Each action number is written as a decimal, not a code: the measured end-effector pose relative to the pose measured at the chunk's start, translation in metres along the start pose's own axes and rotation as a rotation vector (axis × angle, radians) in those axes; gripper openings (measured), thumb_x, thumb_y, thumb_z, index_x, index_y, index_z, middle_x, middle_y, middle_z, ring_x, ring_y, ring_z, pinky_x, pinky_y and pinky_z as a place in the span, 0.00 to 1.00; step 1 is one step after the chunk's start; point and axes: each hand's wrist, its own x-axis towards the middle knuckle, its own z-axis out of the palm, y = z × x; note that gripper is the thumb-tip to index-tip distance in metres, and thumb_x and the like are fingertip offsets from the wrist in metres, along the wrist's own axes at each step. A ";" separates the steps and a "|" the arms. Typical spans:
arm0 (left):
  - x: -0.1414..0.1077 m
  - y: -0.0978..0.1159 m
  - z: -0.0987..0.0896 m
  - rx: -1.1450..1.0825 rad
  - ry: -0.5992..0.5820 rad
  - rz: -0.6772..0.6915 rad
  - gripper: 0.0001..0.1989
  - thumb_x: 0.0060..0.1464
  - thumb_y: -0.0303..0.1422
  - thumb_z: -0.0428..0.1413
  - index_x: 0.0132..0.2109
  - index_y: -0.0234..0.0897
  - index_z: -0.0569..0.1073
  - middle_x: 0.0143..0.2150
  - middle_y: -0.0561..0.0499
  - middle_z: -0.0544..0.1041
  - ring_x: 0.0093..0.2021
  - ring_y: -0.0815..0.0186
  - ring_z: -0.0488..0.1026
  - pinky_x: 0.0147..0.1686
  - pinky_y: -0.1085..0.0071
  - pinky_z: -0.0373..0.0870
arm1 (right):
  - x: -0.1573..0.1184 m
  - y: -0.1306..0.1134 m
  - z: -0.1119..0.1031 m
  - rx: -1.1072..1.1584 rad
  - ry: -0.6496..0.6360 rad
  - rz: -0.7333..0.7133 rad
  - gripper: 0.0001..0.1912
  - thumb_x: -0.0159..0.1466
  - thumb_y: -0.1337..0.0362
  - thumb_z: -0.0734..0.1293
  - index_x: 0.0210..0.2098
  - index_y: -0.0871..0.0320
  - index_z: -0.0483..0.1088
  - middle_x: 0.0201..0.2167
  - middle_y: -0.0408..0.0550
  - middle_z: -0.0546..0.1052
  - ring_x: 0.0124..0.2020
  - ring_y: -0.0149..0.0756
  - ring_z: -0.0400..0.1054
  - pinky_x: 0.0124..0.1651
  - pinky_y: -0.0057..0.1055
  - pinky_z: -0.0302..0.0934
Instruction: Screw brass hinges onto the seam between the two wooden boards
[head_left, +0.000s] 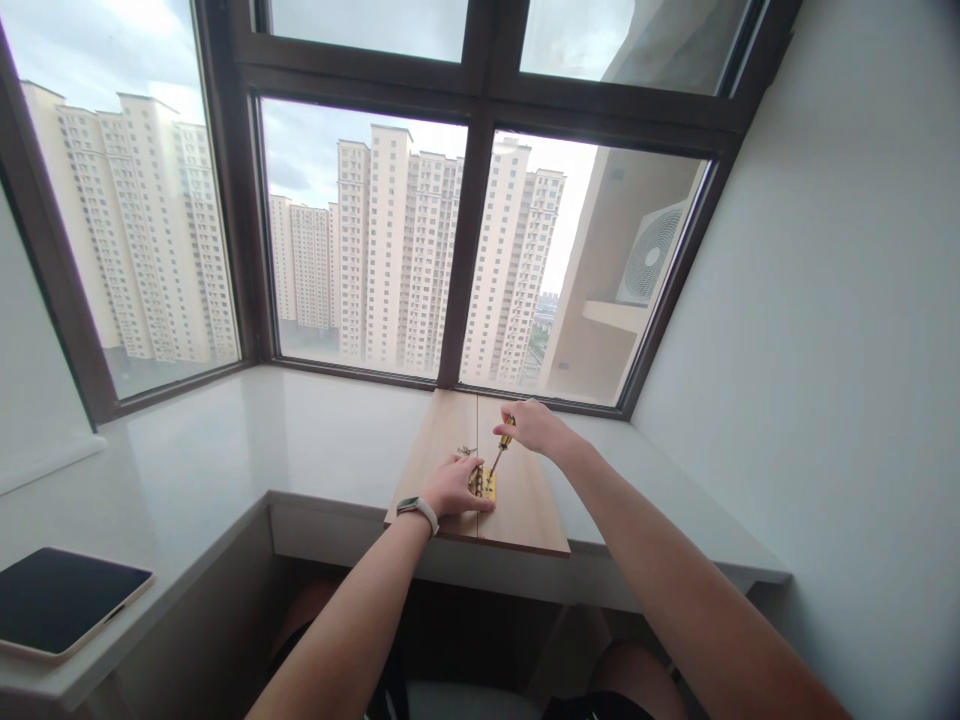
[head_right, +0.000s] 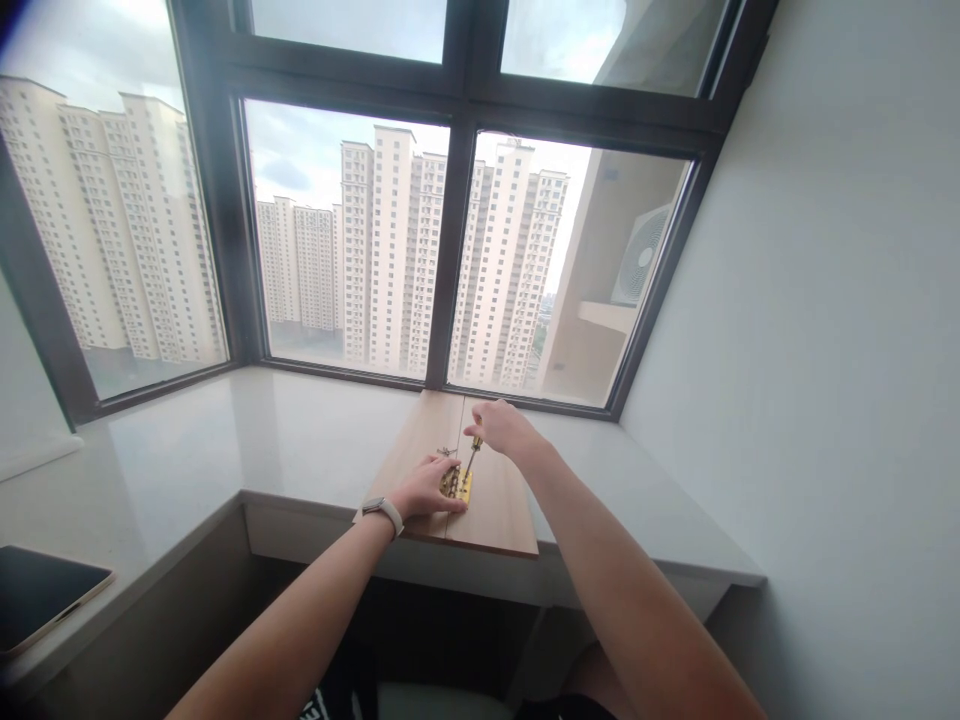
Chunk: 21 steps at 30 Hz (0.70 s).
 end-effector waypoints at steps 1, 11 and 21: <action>0.000 0.000 0.000 0.000 -0.001 -0.002 0.49 0.40 0.58 0.67 0.66 0.45 0.66 0.62 0.45 0.72 0.65 0.45 0.62 0.64 0.55 0.61 | 0.000 0.000 0.000 -0.008 0.000 -0.015 0.17 0.50 0.66 0.80 0.17 0.53 0.68 0.17 0.41 0.69 0.23 0.33 0.58 0.28 0.30 0.47; -0.001 0.003 -0.002 0.009 -0.003 -0.006 0.49 0.40 0.58 0.67 0.66 0.44 0.66 0.61 0.45 0.73 0.65 0.44 0.62 0.63 0.56 0.63 | -0.003 -0.018 -0.007 -0.193 -0.267 0.091 0.06 0.62 0.72 0.70 0.37 0.56 0.74 0.37 0.47 0.79 0.36 0.34 0.70 0.36 0.26 0.56; -0.001 0.003 -0.001 0.000 -0.006 -0.013 0.49 0.40 0.59 0.67 0.67 0.44 0.66 0.63 0.45 0.72 0.66 0.45 0.62 0.65 0.56 0.61 | -0.001 -0.030 -0.013 -0.367 -0.258 0.096 0.11 0.67 0.57 0.70 0.31 0.57 0.75 0.33 0.50 0.80 0.38 0.37 0.72 0.39 0.28 0.56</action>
